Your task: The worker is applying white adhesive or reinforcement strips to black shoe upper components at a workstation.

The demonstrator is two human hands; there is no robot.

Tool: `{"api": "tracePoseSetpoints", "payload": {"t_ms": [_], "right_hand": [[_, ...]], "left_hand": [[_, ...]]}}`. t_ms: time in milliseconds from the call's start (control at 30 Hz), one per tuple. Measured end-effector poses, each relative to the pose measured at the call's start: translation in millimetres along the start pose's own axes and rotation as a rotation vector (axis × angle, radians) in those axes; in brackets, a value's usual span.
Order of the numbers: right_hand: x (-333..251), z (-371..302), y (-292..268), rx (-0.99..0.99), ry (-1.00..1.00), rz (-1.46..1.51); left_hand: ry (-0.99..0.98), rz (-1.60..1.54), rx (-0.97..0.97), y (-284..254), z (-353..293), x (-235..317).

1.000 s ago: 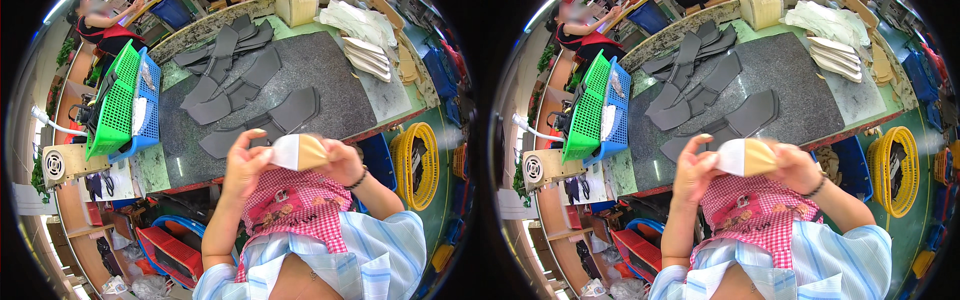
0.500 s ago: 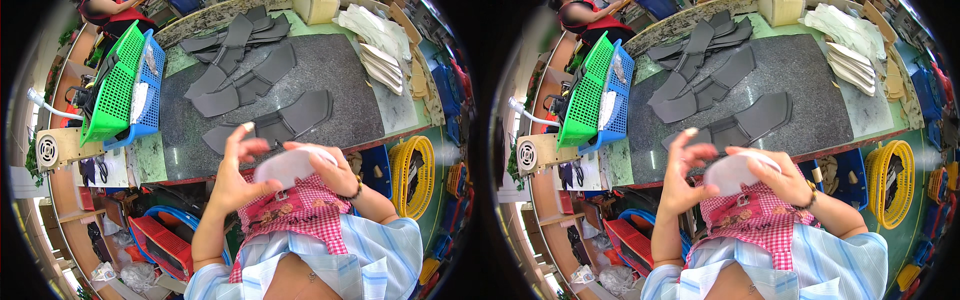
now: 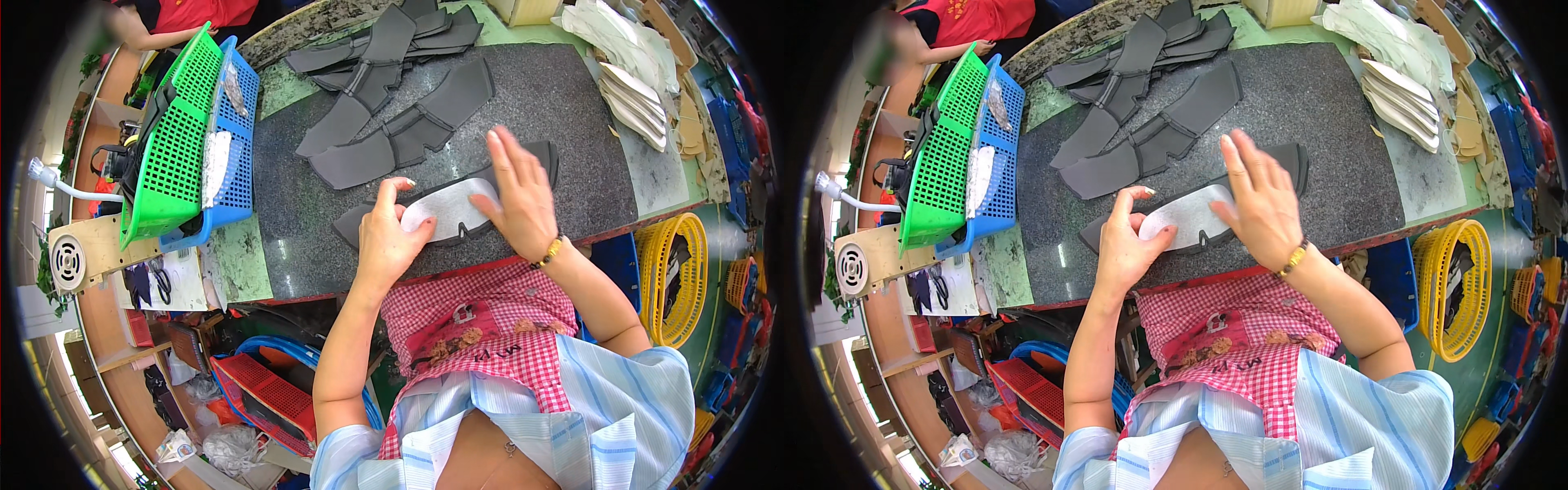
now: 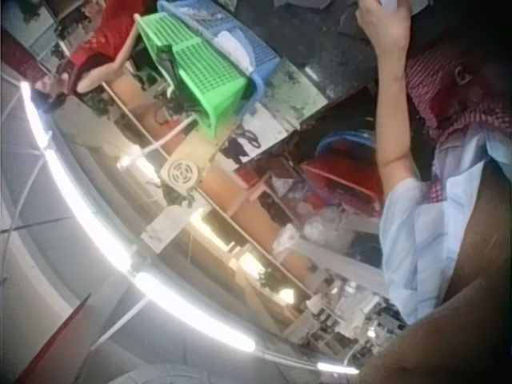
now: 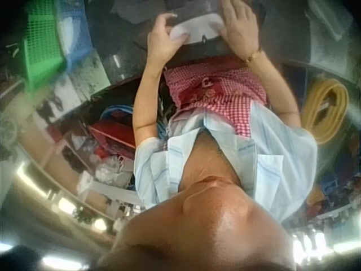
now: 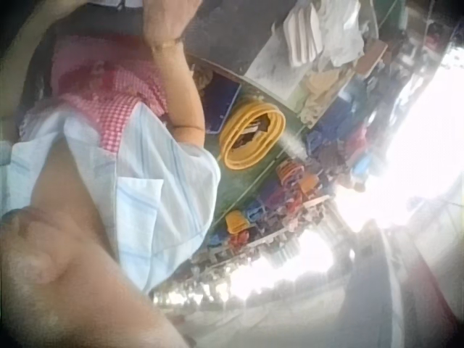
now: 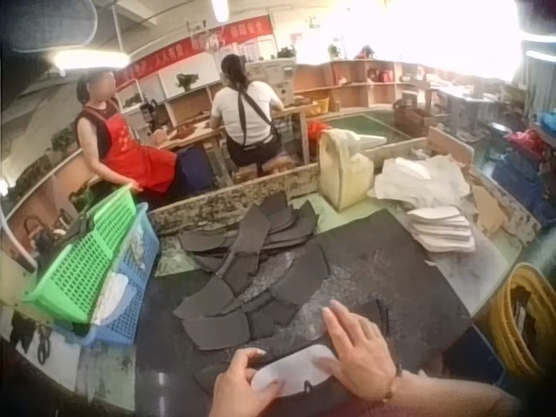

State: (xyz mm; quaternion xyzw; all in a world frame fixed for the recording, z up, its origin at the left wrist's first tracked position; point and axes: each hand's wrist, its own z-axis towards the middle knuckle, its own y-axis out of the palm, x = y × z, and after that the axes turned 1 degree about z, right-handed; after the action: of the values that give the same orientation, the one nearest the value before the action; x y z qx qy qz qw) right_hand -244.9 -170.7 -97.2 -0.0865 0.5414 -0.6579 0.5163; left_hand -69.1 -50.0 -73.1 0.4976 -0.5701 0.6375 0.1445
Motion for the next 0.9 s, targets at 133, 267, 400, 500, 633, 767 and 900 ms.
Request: {"api": "tracePoseSetpoints", "payload": {"t_ms": [133,267,400,500,633,767,900], "right_hand": [[-21.0,-17.2,-13.8,-0.256,-0.291,-0.028],[-1.4,-1.9,-39.7,-0.389,-0.219,0.06],[125.2,51.0,-84.4,0.304,0.088,-0.206],[237.8,52.4,-105.7,0.328,0.35,-0.653],[284.0,40.3,-121.2,0.206,0.266,-0.404],[192.5,51.5,-134.5,0.125,0.196,-0.366],[63.1,24.6,-115.0,-0.292,-0.491,0.194]], "left_hand": [[0.033,0.463,-0.001,-6.0,-2.0,15.1],[0.433,0.795,0.437,-4.6,30.3,21.2],[0.706,0.738,0.241,-1.6,70.6,20.2],[0.661,0.606,0.203,-7.3,60.8,18.8],[0.773,0.699,0.16,-4.6,-9.0,22.5],[0.592,0.414,0.1,20.0,-48.2,34.2],[0.441,-0.198,0.211,32.2,-41.4,48.3]]}}
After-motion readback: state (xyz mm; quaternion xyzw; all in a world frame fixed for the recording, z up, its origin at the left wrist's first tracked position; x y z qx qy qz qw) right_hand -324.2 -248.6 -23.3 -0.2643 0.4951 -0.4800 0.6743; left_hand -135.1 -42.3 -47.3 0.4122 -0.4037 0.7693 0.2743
